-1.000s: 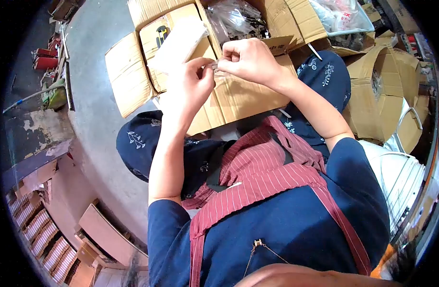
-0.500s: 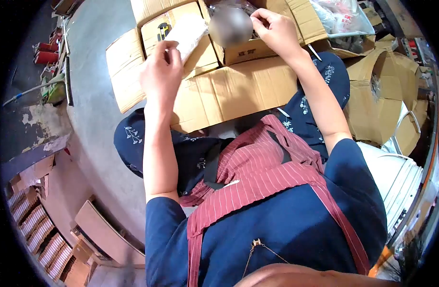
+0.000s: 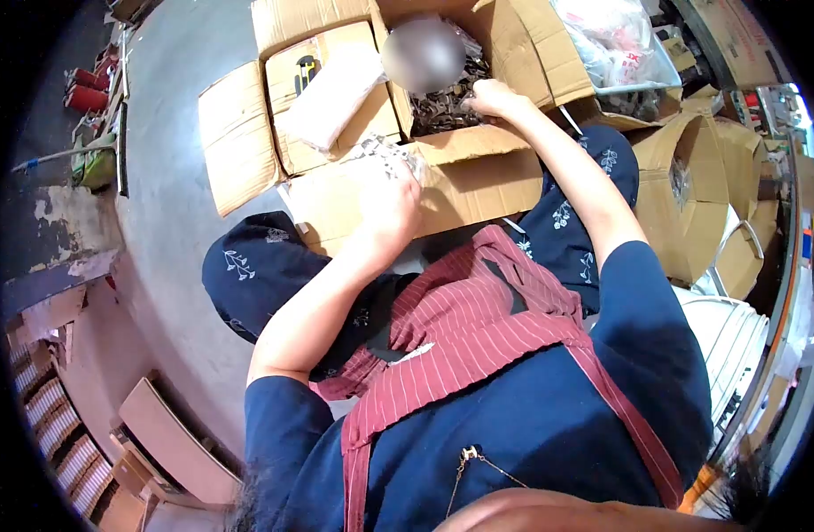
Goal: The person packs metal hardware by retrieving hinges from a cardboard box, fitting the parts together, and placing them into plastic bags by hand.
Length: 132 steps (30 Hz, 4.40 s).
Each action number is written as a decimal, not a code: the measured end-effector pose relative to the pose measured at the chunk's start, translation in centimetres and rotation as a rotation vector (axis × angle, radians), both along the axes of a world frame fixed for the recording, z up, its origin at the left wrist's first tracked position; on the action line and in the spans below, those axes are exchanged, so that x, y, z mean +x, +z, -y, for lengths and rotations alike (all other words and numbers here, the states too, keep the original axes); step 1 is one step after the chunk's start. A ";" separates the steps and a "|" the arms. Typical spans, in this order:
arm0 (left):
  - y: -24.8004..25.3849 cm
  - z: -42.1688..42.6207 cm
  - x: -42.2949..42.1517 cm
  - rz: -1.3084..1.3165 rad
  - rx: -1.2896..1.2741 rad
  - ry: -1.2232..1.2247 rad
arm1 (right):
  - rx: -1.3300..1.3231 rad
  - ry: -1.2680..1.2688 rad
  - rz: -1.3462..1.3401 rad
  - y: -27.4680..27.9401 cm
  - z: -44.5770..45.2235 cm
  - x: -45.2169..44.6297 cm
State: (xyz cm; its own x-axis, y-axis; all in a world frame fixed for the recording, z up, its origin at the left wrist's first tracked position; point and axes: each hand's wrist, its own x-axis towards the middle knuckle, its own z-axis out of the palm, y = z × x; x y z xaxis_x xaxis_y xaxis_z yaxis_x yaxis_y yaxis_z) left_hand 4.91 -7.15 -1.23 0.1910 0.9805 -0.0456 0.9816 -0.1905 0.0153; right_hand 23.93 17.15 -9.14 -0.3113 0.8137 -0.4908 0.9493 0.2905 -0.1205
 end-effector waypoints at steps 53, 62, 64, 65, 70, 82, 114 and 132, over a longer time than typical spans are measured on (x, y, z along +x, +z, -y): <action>-3.5 2.4 -2.7 0.399 -0.041 0.160 | -0.657 -0.307 -1.286 3.2 18.0 -2.1; -2.9 2.6 -1.6 0.474 -0.061 0.109 | -0.782 -0.574 -1.298 1.8 16.9 -3.4; -2.8 2.6 -1.4 0.509 -0.060 0.116 | -0.810 -0.567 -1.352 1.8 16.8 -4.0; -2.6 2.4 -1.4 0.513 -0.063 0.123 | -0.823 -0.564 -1.379 1.8 16.7 -4.3; -2.5 1.9 -1.6 0.451 -0.089 0.100 | -0.353 -0.267 -0.893 3.6 16.9 -5.5; -4.2 2.0 -1.6 0.198 0.025 0.174 | 0.561 0.424 -0.728 2.8 15.8 -2.9; 5.8 -1.2 -2.8 0.675 0.587 -0.194 | 0.699 0.451 -1.248 12.6 17.4 -4.5; 5.1 -1.8 -7.2 1.029 0.663 0.004 | 0.770 0.497 -1.291 13.6 15.8 -3.6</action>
